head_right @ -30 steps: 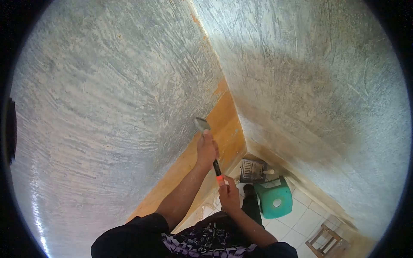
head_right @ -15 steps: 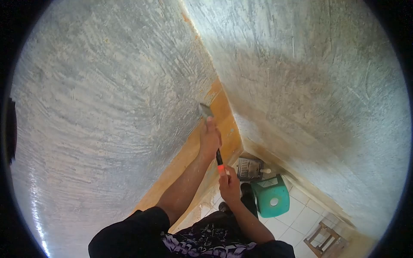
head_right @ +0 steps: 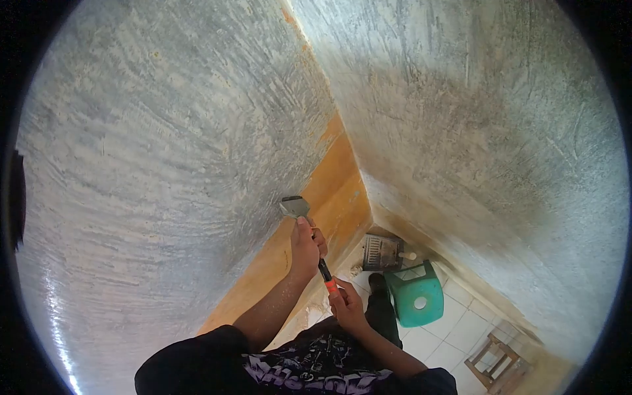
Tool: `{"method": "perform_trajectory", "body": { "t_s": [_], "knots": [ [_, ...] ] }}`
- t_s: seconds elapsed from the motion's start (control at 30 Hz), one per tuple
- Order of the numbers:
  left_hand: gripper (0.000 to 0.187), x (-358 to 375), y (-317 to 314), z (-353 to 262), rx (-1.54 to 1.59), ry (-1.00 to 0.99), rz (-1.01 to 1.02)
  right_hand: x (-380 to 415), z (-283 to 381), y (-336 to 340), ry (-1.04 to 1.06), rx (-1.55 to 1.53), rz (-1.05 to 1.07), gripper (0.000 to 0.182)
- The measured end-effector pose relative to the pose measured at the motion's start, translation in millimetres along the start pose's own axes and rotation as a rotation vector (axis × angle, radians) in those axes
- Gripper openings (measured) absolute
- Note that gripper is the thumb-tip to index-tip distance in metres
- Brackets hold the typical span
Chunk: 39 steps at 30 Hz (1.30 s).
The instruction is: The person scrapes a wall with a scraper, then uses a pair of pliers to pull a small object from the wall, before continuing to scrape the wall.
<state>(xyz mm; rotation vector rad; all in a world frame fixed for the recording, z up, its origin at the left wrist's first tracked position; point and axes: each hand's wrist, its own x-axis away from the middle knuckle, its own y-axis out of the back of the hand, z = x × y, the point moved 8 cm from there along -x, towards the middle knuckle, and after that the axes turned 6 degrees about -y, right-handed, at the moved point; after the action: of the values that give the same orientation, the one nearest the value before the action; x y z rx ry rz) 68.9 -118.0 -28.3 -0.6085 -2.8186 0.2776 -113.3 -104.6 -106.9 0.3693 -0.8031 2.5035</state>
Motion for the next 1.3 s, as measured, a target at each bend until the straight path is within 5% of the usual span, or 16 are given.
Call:
{"method": "perform_trajectory", "body": {
  "t_s": [0.33, 1.3],
  "knots": [
    [0.041, 0.6, 9.3, -2.6, -0.019, -0.018, -0.009, -5.8, -4.5, -1.1, 0.146, 0.101, -0.083, 0.032],
    [0.038, -13.2, -12.7, -4.4, 0.001, 0.017, -0.043, -5.5, 13.0, 6.6, 0.006, 0.018, -0.093, 0.034]
  ]
}}
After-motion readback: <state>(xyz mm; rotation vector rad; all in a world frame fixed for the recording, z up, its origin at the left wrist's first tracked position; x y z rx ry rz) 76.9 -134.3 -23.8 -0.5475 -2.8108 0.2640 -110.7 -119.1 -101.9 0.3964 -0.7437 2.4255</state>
